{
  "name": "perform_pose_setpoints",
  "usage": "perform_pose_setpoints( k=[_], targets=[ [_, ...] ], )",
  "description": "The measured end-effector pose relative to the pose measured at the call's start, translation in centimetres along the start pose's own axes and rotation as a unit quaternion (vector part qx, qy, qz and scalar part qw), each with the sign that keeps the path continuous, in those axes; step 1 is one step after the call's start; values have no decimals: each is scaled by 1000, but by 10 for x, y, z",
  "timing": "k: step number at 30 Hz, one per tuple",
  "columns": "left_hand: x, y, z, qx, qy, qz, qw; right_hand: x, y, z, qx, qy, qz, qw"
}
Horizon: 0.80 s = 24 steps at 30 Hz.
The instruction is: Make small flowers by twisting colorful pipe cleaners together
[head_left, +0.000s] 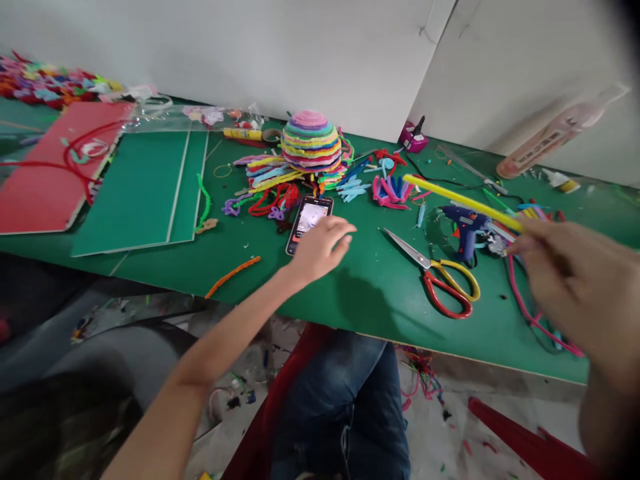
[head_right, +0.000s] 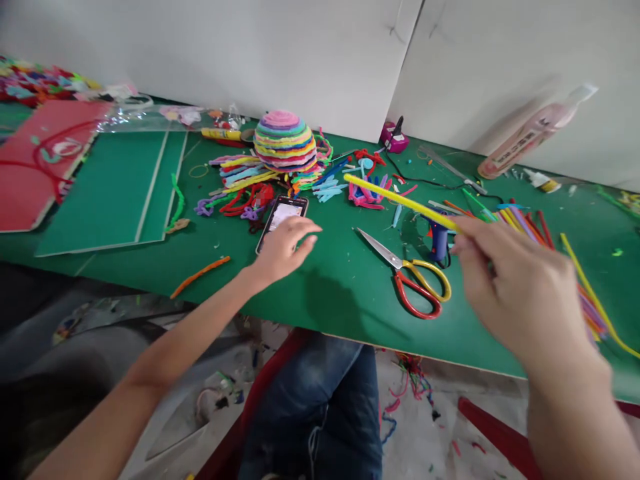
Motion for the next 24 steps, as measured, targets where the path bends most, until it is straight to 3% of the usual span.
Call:
perform_pose_setpoints(
  k=[2,5,11,16,19,21,24],
  targets=[
    [22,-20,24,-131,31,-41,990,4,-24,-11,-18,18,27,999],
    [46,-43,45,-236,69,-29,969,14,-50,-36,8,32,0,999],
    [56,-52,44,-257,91,18,962,10,-80,-108,-49,77,-46,995],
    [49,-38,39,-188,129,-20,974,8,-82,-129,-92,89,6,992],
    [37,-17,21,-88,46,-29,995,7,-78,-126,-142,89,85,982],
    [24,-1,3,-38,-57,-21,997,6,-74,-122,-160,87,132,974],
    [3,19,-17,5,-132,17,991,6,-69,-115,-151,77,145,975]
  ],
)
Point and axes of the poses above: each hand's wrist, its own x-axis away from the middle knuckle, its own z-axis out of the back of the hand, y = z × x, the point moved 1 cm from there along -x, towards the middle knuckle, and after that the axes turned 13 degrees about x, right-handed, at the moved point
